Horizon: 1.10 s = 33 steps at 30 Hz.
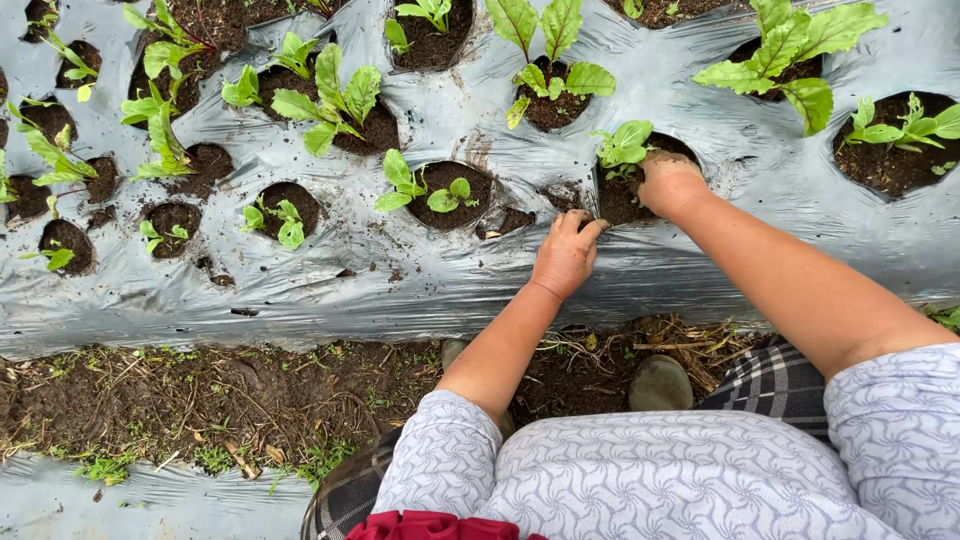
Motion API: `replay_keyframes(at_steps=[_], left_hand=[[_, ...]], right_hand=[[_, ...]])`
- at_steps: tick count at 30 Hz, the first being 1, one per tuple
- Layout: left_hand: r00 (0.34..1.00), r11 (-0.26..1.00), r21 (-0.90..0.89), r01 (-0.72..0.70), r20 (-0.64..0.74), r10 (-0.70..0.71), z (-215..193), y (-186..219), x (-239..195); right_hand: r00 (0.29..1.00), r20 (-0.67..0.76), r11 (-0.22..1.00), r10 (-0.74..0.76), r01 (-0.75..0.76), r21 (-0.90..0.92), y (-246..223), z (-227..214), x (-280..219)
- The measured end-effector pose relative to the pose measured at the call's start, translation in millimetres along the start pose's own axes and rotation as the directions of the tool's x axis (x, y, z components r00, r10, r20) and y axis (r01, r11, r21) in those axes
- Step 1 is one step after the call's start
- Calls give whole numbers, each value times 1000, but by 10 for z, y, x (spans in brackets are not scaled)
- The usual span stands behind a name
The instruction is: Thinning out excess seedlings in an agricultural field through holes in plastic mulch
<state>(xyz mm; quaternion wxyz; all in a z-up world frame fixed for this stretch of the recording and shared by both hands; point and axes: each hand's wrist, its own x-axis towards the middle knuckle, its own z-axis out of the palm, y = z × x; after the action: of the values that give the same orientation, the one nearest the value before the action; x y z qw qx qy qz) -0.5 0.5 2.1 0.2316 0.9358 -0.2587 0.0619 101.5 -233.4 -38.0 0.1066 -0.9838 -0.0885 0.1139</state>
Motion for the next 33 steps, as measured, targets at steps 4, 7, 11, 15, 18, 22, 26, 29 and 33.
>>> replay_keyframes(at_steps=[4, 7, 11, 15, 18, 22, 26, 29, 33], left_hand=[[1000, 1000, 8, 3, 3, -3, 8, -14, 20], [1000, 1000, -11, -5, -5, 5, -8, -6, -20], [1000, 1000, -26, 3, -3, -3, 20, -17, -3], [999, 999, -44, 30, 27, -29, 40, -28, 8], [999, 997, -69, 37, 38, -34, -47, 4, 17], [999, 997, -63, 40, 23, -39, -9, -4, 12], [998, 996, -61, 57, 39, -55, -16, -10, 40], [997, 996, -47, 78, 35, -76, 83, -3, 86], [980, 964, -174, 199, 44, -195, 126, 6, 258]], right_hand=[[998, 45, 998, 41, -39, -45, 65, 225, 98], [989, 148, 1000, 11, -11, -5, -106, -166, -107], [934, 355, 998, -43, 26, 51, -582, -596, -488], [916, 399, 998, -39, 56, -30, -352, -382, -303], [916, 395, 997, 69, -72, -7, -213, -1359, -274], [952, 288, 976, 107, -45, -212, 518, -1006, -83], [991, 132, 942, -29, 72, -328, 477, -649, -282], [998, 11, 921, -65, 64, -384, 556, -367, -264], [956, 212, 978, 203, -185, -101, 483, -704, 22]])
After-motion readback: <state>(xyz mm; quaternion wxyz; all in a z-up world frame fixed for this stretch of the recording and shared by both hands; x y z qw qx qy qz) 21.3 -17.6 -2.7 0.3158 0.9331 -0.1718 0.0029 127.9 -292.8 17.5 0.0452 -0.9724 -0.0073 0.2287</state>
